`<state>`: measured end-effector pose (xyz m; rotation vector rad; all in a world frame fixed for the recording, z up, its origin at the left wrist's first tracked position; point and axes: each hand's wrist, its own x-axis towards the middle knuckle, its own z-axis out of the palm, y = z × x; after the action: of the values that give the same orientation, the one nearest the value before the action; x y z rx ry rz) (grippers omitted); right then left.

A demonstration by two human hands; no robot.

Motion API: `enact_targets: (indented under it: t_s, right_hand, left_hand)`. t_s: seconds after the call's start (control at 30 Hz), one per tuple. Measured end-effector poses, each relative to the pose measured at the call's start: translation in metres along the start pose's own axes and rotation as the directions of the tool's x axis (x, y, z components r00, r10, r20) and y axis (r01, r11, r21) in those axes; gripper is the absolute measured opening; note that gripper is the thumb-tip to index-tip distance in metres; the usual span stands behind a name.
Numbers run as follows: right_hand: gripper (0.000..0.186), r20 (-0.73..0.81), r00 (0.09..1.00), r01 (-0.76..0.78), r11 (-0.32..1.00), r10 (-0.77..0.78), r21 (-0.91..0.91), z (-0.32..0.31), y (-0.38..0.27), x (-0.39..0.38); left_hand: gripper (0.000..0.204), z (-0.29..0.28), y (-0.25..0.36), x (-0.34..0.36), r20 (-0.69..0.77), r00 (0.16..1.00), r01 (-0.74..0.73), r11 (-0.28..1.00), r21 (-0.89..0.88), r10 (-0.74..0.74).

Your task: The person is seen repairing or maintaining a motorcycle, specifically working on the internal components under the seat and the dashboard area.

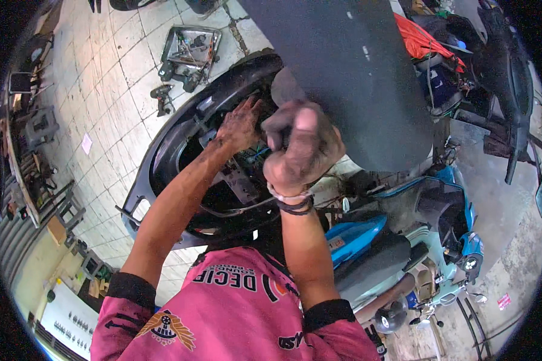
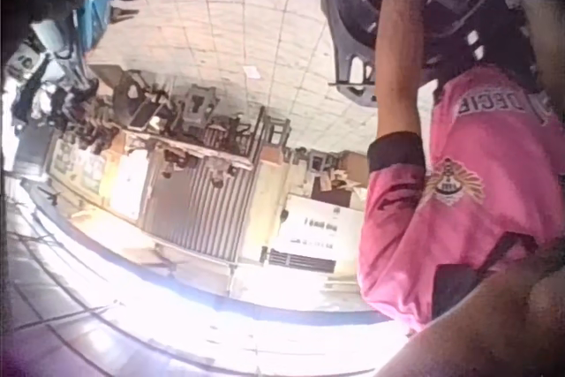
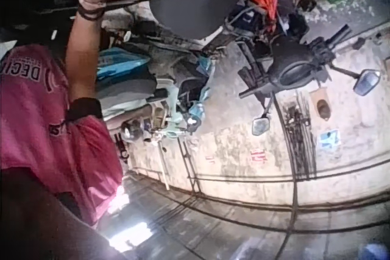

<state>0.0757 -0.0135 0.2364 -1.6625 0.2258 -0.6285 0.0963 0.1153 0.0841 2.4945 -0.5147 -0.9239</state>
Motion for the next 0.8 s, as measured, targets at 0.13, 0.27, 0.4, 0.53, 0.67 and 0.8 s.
enact_targets:
  t_s: [0.13,0.27,0.4,0.53,0.67,0.8]
  right_hand:
    - [0.042,0.832,0.554,-0.466,0.814,-0.038,0.347,-0.034,-0.003,0.038]
    - [0.043,0.926,0.378,-0.526,0.819,-0.018,0.231,-0.024,0.005,0.049]
    - [0.048,0.821,0.557,-0.493,0.846,0.126,0.205,-0.008,0.004,0.047]
    - [0.049,0.698,0.716,-0.31,0.905,0.019,0.293,0.002,-0.002,0.038]
    - [0.055,0.416,0.909,-0.127,0.96,0.012,0.248,0.002,-0.003,0.008]
    - [0.053,0.235,0.972,-0.05,0.974,-0.003,0.221,-0.006,0.001,-0.002]
  left_hand:
    - [0.078,0.015,-0.008,0.005,0.011,0.998,0.055,0.998,0.001,-0.055]
    - [0.082,0.035,-0.03,0.022,0.118,0.992,0.057,0.978,-0.2,-0.034]
    - [0.074,0.062,-0.047,0.03,-0.019,0.993,-0.096,0.717,-0.691,0.114]
    - [0.077,0.065,-0.052,0.033,-0.055,0.993,-0.119,0.806,-0.58,0.107]
    - [0.079,0.044,-0.036,0.02,-0.032,0.997,-0.082,0.93,-0.358,0.075]
    - [0.082,0.009,-0.018,0.005,-0.064,0.984,-0.166,0.985,0.045,0.169]
